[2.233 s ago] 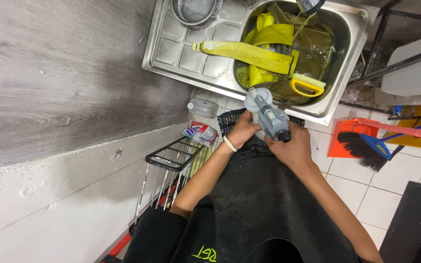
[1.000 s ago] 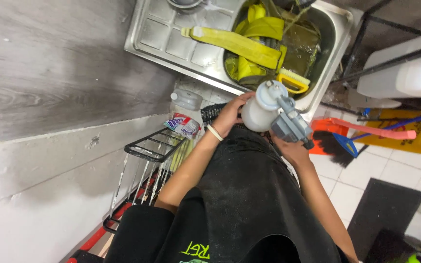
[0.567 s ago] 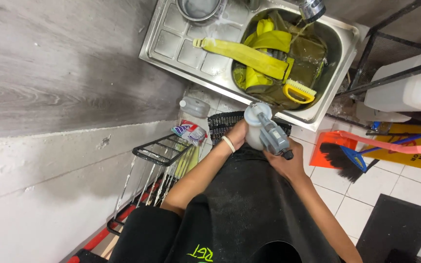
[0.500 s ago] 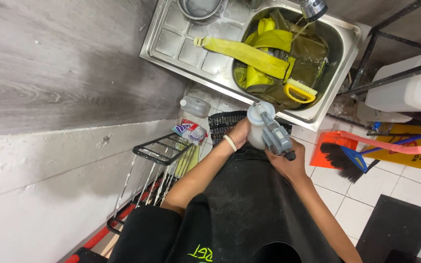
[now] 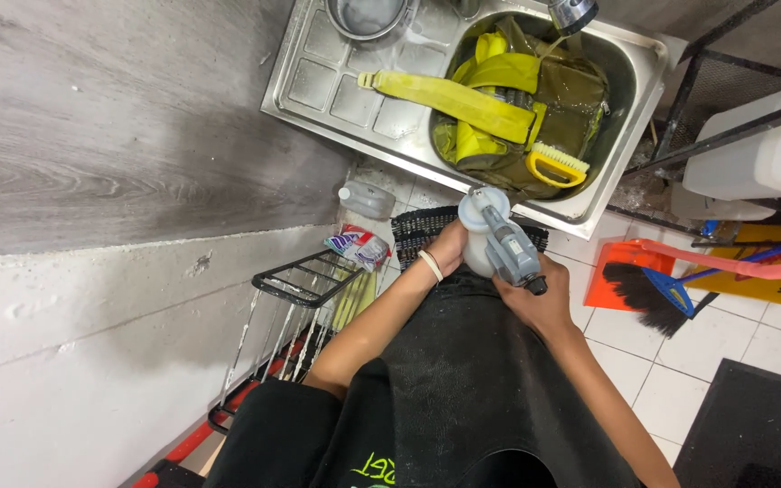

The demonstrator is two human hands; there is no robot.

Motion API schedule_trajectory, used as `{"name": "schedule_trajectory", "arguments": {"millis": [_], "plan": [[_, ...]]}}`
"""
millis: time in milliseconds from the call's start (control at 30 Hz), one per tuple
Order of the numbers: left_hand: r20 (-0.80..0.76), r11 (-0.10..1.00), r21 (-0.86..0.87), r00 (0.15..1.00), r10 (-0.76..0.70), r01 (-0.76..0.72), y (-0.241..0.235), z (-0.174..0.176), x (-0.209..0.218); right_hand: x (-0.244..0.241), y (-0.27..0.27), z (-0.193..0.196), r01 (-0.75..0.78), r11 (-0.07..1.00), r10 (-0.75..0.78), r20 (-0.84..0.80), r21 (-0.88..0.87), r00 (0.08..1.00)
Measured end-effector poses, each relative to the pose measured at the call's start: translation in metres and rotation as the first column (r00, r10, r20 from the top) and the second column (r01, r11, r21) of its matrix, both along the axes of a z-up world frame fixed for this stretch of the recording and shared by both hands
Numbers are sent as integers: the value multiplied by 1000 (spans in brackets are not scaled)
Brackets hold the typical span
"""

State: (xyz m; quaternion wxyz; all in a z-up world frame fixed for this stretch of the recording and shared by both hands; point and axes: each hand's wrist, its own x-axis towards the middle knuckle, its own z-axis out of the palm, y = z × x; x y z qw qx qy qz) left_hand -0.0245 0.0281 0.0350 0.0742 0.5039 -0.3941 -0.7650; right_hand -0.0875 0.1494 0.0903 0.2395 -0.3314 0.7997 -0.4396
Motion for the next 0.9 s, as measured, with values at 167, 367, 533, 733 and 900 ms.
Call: {"name": "schedule_trajectory", "arguments": {"millis": [167, 367, 533, 733, 900], "plan": [[8, 1000, 2, 1000, -7, 7, 2, -6, 0, -2, 2, -4, -7, 1000, 7, -2, -14, 1000], [20, 1000, 0, 1000, 0, 0, 4, -12, -1, -4, 3, 0, -18, 1000, 18, 3, -3, 1000], [34, 1000, 8, 999, 6, -7, 7, -20, -1, -4, 6, -4, -8, 1000, 7, 22, 18, 1000], [46, 1000, 8, 999, 9, -10, 5, -29, -3, -7, 7, -7, 2, 1000, -2, 18, 9, 1000], [54, 1000, 9, 998, 15, -16, 6, -34, -3, -7, 6, -8, 1, 1000, -1, 11, 9, 1000]]}}
